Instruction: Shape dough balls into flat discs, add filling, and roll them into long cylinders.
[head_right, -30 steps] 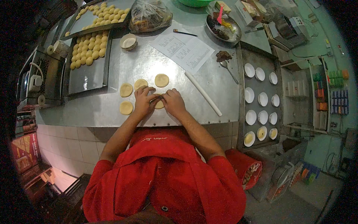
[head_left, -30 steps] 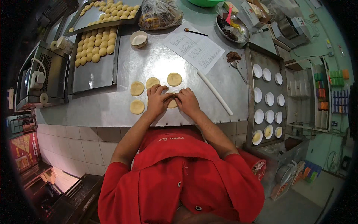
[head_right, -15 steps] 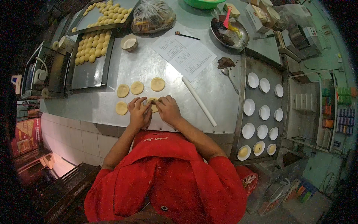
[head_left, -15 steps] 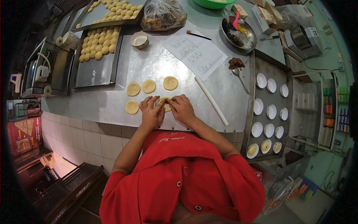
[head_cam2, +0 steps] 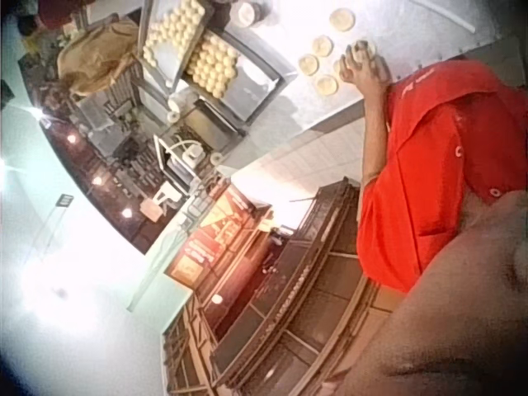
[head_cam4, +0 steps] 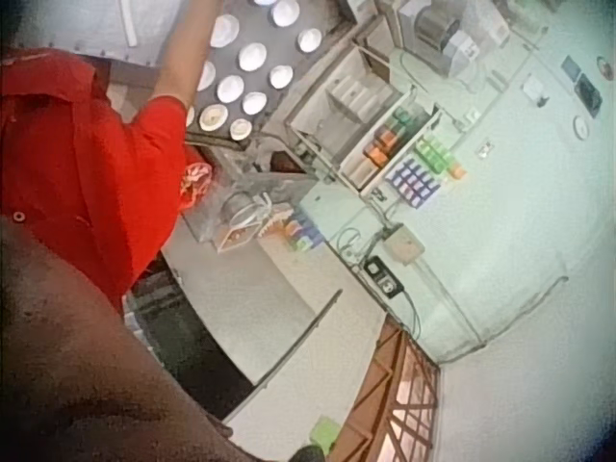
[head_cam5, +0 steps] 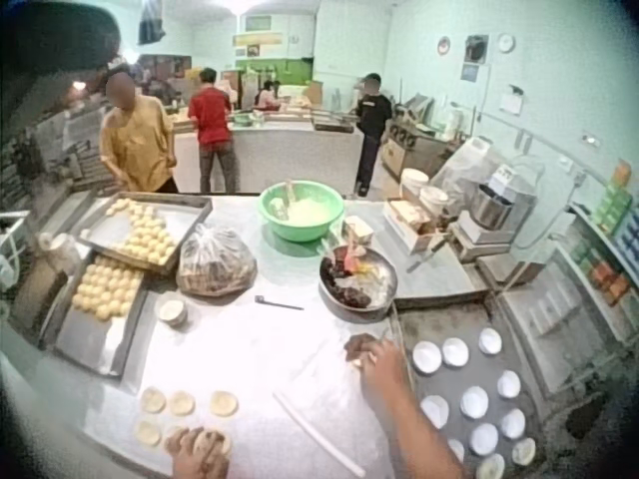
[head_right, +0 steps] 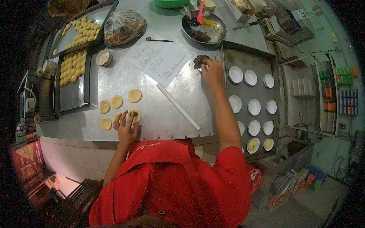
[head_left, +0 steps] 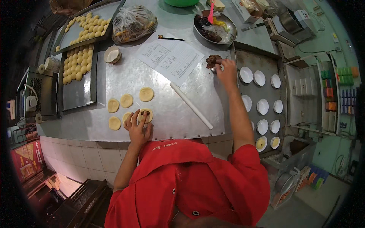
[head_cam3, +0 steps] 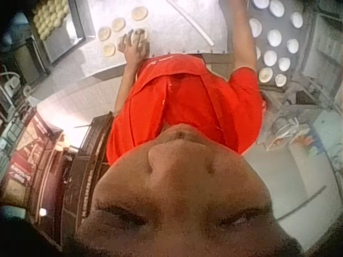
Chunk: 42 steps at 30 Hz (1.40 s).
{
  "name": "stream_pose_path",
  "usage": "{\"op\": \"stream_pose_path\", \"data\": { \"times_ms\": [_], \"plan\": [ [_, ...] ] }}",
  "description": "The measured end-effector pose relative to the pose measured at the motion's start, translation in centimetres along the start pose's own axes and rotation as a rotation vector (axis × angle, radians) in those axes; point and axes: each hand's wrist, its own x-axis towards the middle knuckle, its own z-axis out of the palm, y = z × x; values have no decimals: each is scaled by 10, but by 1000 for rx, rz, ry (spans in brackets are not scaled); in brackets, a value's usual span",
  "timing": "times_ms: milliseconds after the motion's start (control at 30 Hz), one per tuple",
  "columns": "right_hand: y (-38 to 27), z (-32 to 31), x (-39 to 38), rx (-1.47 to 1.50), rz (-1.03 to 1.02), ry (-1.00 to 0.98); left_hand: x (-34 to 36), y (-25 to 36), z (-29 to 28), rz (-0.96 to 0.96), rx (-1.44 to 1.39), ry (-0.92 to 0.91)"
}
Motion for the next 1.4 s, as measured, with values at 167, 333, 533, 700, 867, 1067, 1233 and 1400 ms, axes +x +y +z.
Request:
{"op": "stream_pose_path", "data": {
  "times_ms": [167, 333, 533, 700, 867, 1067, 1233, 1400],
  "plan": [
    [20, -2, 34, -171, -148, -151, -7, 4, -8, -106, -53, 45],
    [18, 12, 46, -227, -338, -245, -24, -1, -18, -172, -67, 69],
    [14, 11, 48, -333, -428, -239, -36, -5, -27, -211, -70, 126],
    [13, 9, 45, -391, -429, -181, -41, -14, -29, -194, -122, 149],
    [27, 6, 44, -152, -26, -149, -50, -30, -33, -170, -166, 164],
    [-39, -9, 19, 880, 695, -316, -65, -57, -40, -190, -210, 195],
    [-136, 27, -30, 1169, 663, -554, -66, -81, -44, -180, -275, 183],
    [-257, 82, -101, 1224, 542, -790, -48, -103, -45, -144, -291, 214]
  ]
}}
